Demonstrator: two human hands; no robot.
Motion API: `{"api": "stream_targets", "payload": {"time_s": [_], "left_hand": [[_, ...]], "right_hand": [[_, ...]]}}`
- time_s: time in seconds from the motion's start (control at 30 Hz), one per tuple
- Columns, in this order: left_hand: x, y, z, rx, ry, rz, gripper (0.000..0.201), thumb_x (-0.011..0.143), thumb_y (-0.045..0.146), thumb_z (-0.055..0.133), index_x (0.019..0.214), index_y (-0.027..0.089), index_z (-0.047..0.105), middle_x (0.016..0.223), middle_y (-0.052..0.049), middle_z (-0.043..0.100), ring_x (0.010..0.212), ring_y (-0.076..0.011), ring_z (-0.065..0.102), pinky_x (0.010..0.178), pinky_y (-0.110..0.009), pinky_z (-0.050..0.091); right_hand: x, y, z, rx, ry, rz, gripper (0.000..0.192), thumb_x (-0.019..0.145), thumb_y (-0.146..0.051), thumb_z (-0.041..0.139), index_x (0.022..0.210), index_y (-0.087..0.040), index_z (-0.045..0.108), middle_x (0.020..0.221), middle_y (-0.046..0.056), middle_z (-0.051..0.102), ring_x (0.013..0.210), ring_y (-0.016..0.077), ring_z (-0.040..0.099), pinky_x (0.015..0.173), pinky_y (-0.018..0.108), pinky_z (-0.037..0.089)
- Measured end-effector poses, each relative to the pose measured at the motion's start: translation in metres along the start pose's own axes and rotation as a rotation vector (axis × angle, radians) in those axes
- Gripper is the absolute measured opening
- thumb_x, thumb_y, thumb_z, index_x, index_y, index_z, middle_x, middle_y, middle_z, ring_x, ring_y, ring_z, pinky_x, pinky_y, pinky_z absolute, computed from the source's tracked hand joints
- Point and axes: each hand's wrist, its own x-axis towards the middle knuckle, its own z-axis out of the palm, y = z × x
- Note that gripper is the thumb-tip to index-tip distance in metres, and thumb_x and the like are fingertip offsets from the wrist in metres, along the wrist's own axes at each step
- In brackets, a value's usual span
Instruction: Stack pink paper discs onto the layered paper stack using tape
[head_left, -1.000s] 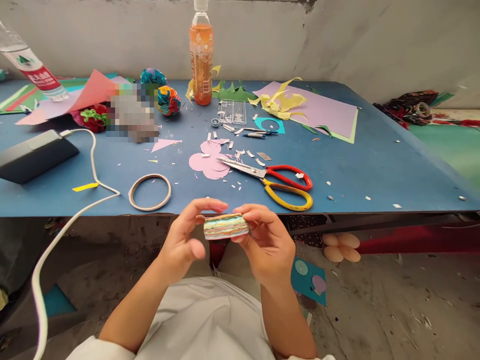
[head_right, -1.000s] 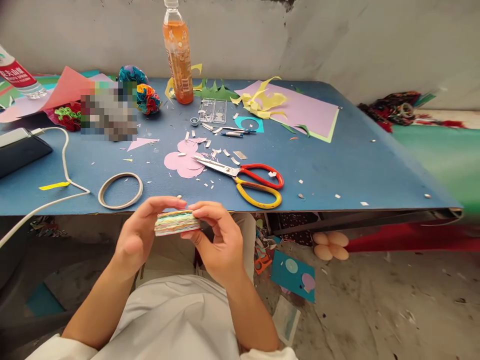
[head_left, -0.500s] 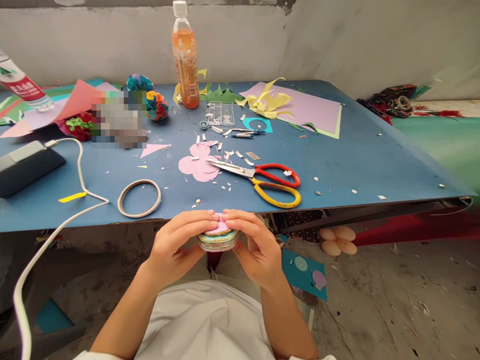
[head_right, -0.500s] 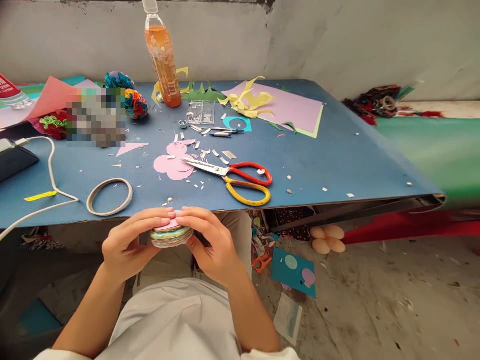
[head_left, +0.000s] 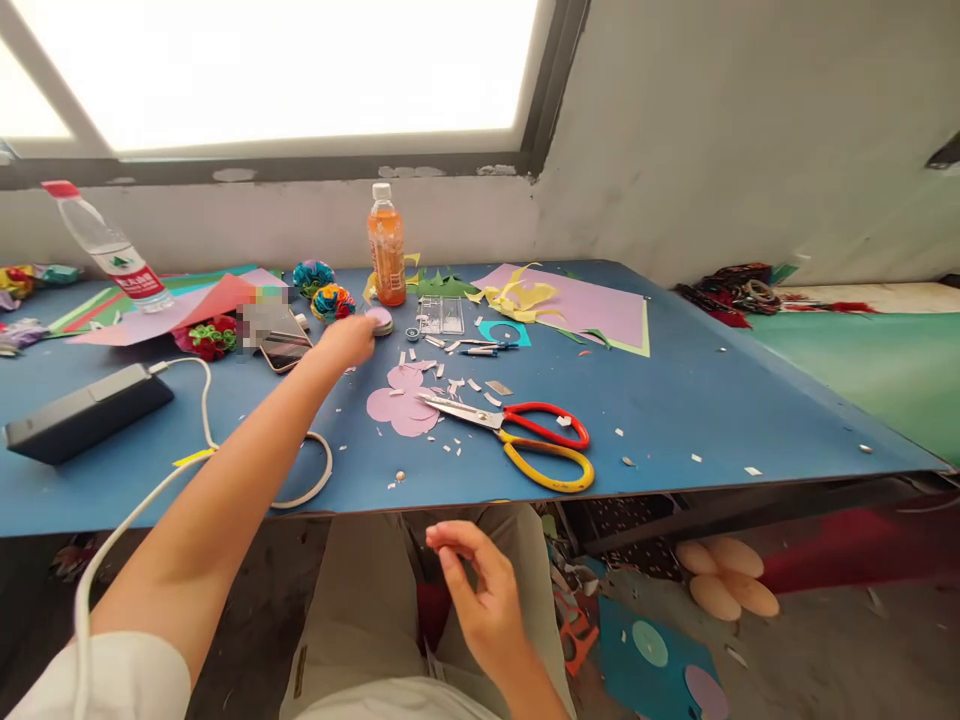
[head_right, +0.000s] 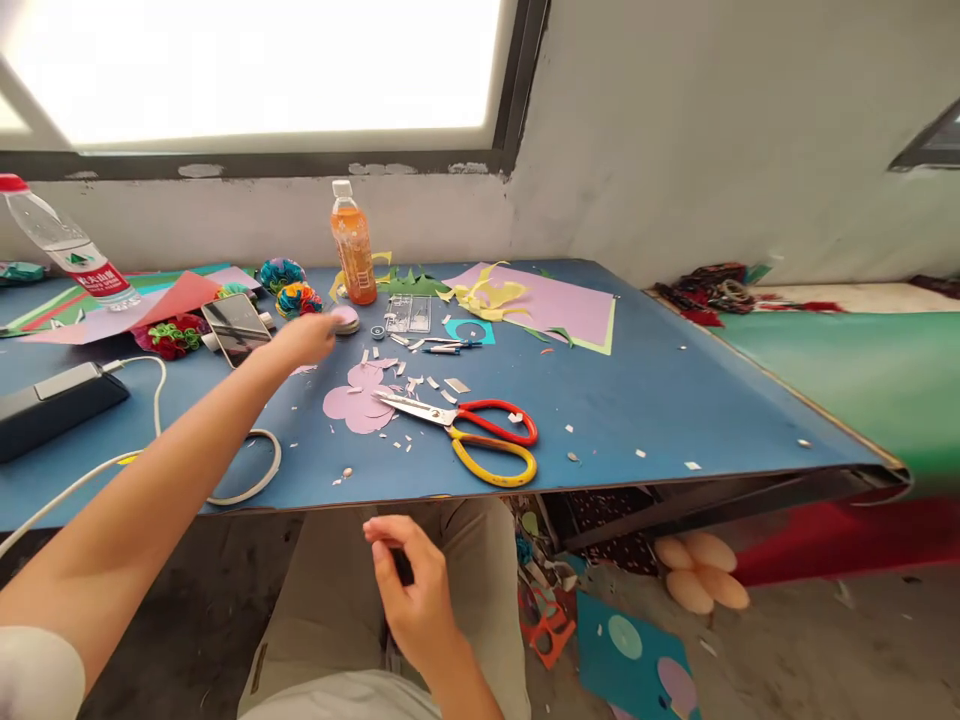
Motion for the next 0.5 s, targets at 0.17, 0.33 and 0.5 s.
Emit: {"api": "stream_targets", "payload": {"time_s": [0.17,0.33,0.5], "left_hand": [[0.007,-0.015,0.036,0.008,-0.072,0.072,0.044,0.078,0.010,0.044,0.117,0.021,0.063,0.148,-0.003,0.039,0.120,-0.0223,0.055,0.098,-0.028,0.044],[0.018,-0.027,0.026,0.010,-0.034,0.087,0.043,0.079,0.016,0.043,0.115,0.022,0.064,0.135,-0.002,0.055,0.117,-0.0210,0.057,0.099,-0.026,0.043],[0.014,-0.030,0.024,-0.009,0.099,0.001,0.037,0.082,0.023,0.041,0.110,0.020,0.065,0.116,-0.006,0.066,0.107,-0.0245,0.062,0.089,-0.032,0.049]], "right_hand": [[-0.003,-0.005,-0.003,-0.005,-0.206,-0.044,0.016,0.089,-0.017,0.049,0.091,-0.021,0.064,0.079,0.003,0.069,0.073,0.0130,0.064,0.064,0.022,0.051],[0.016,-0.045,-0.010,0.294,-0.300,-0.097,0.015,0.091,-0.022,0.049,0.096,-0.025,0.063,0.074,0.001,0.068,0.065,0.0111,0.064,0.061,0.021,0.051],[0.021,-0.088,-0.025,0.360,-0.573,-0.148,0.027,0.083,-0.053,0.053,0.103,-0.036,0.062,0.080,0.002,0.071,0.068,0.0203,0.067,0.052,0.029,0.056]]}}
